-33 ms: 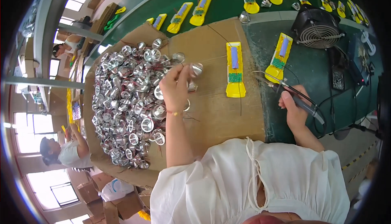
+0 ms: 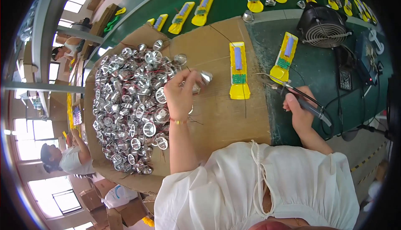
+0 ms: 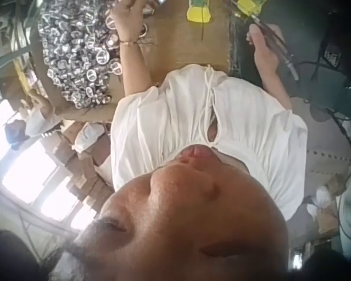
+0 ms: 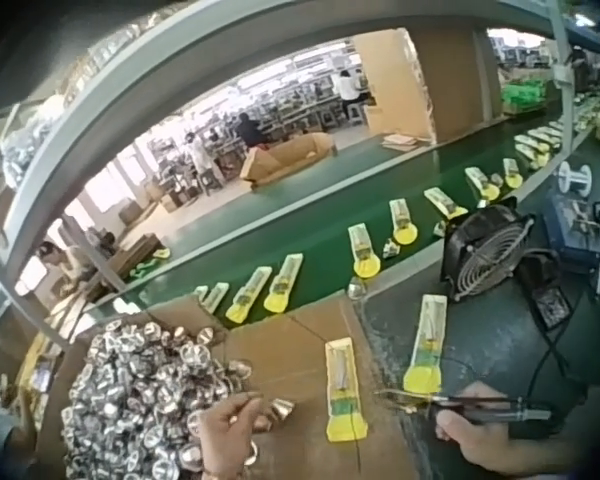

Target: Soldering wires onto small circuit boards for portable flashlights.

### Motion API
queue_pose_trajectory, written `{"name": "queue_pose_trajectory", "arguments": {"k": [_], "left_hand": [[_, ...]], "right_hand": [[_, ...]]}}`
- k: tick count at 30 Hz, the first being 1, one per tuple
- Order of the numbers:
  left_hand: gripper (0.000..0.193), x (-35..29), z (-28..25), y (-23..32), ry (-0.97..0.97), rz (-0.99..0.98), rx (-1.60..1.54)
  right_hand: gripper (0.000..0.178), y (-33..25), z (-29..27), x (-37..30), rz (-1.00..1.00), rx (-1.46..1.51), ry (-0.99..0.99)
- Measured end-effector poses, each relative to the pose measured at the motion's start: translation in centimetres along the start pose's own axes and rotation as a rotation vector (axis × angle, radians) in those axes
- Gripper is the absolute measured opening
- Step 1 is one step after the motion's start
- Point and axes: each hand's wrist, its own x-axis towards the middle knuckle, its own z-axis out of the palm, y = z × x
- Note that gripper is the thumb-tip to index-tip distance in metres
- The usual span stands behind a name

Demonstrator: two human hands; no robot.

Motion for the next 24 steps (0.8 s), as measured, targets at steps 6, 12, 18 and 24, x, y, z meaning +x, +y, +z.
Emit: {"name": "queue_pose_trajectory", "arguments": {"k": [6, 12, 18, 24], "left_hand": [[0.016, -4.4, 3.0, 1.1, -0.213, -0.323, 0.01], [0.014, -4.1, 5.4, -0.7, -0.14, -0.042, 0.134], [0.015, -3.4, 5.9, -0.5, -0.19, -0.072, 0.144], [0.014, -3.2, 6.0, -0.2, -0.202, -0.136, 0.141]], "right_hand": [[0.014, 0.5, 1.6, -0.2, -0.093, -0.121, -0.124], [0.014, 1.4, 2.7, 0.5, -0.045, -0.072, -0.094], [0.014, 1.4, 3.1, 0.7, -0.008, -0.03, -0.083], [0.013, 1.3, 2.7, 1.0, 0.033, -0.03, -0.137]]}}
